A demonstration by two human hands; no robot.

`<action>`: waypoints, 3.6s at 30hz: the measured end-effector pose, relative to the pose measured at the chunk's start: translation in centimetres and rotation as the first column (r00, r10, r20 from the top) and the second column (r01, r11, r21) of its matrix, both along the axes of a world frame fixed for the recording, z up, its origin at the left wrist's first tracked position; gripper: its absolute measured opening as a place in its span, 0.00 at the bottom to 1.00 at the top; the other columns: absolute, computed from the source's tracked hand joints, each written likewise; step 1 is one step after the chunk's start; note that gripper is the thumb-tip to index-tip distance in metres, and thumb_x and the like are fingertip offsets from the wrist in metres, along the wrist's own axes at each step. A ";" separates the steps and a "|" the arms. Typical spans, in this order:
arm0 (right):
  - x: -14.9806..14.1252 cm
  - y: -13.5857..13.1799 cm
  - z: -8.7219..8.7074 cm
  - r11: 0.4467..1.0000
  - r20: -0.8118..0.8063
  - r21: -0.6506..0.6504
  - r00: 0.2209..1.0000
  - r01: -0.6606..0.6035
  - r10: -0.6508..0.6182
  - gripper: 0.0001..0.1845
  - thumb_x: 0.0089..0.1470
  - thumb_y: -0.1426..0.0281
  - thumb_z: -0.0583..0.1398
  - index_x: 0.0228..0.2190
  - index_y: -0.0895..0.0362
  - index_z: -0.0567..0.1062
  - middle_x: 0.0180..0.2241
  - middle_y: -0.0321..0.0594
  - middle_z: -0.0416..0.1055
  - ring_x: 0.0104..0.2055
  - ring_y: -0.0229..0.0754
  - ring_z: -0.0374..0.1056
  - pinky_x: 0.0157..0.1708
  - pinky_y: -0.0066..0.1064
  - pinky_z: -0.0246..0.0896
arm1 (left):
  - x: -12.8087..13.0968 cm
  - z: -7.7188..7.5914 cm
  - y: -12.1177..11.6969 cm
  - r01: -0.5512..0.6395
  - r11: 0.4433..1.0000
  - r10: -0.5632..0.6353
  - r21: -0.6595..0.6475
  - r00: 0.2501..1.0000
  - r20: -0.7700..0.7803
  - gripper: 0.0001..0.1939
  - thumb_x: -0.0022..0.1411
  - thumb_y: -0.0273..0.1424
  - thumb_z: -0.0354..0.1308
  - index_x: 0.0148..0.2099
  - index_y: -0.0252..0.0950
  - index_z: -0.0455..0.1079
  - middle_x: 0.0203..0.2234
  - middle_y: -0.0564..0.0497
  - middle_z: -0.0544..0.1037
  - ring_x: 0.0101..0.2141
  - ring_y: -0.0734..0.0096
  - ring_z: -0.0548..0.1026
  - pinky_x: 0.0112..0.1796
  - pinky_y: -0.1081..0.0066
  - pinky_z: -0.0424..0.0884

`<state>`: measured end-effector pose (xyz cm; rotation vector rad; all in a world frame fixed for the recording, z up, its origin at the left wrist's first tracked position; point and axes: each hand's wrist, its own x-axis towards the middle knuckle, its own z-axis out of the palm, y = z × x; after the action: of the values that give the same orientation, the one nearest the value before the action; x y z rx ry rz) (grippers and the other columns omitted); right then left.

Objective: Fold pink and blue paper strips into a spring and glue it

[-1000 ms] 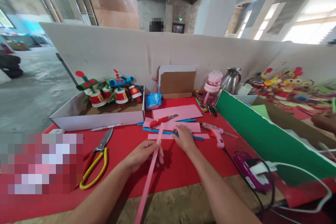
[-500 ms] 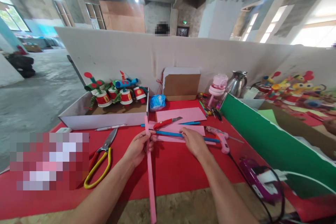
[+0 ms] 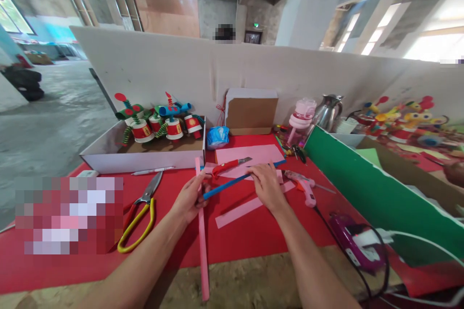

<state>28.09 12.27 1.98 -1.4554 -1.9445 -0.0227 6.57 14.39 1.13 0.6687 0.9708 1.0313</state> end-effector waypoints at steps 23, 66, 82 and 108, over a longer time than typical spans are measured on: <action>-1.8 0.1 -1.3 0.996 -0.074 0.063 0.995 -0.069 0.074 0.13 0.56 0.77 0.52 0.39 0.56 0.73 0.39 0.44 0.72 0.45 0.45 0.64 0.50 0.38 0.55 | -0.3 -0.1 -0.5 0.248 0.963 -0.241 0.105 0.967 -0.077 0.16 0.46 0.33 0.64 0.37 0.34 0.65 0.17 0.54 0.73 0.09 0.87 0.53 0.13 0.82 0.44; 5.8 1.2 10.2 0.836 -0.351 0.149 0.818 0.529 -0.455 0.14 0.52 0.71 0.52 0.38 0.56 0.74 0.33 0.41 0.74 0.32 0.42 0.70 0.36 0.36 0.63 | 0.1 0.1 -0.7 0.209 0.972 -0.203 0.111 0.977 -0.059 0.14 0.45 0.32 0.62 0.36 0.34 0.66 0.16 0.55 0.72 0.09 0.86 0.52 0.13 0.81 0.43; -5.1 0.2 -0.3 0.644 -0.842 -0.483 0.517 -0.593 -0.155 0.09 0.50 0.64 0.56 0.32 0.56 0.67 0.19 0.31 0.71 0.14 0.31 0.62 0.15 0.21 0.55 | 0.2 1.1 -0.7 0.130 0.978 -0.109 0.163 0.985 -0.131 0.25 0.45 0.49 0.64 0.35 0.32 0.71 0.13 0.59 0.64 0.10 0.87 0.49 0.13 0.79 0.39; -2.0 6.3 4.8 0.932 0.319 -0.352 0.947 0.085 0.035 0.22 0.54 0.72 0.59 0.51 0.54 0.65 0.52 0.47 0.63 0.47 0.43 0.65 0.43 0.31 0.57 | -0.4 0.8 -0.3 0.091 0.993 -0.088 0.069 0.995 -0.054 0.17 0.43 0.41 0.66 0.24 0.32 0.68 0.11 0.61 0.58 0.10 0.88 0.49 0.12 0.80 0.40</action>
<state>26.11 18.55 6.77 -1.8092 -2.2832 0.0994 6.14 14.06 1.94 0.7939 0.9434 0.9770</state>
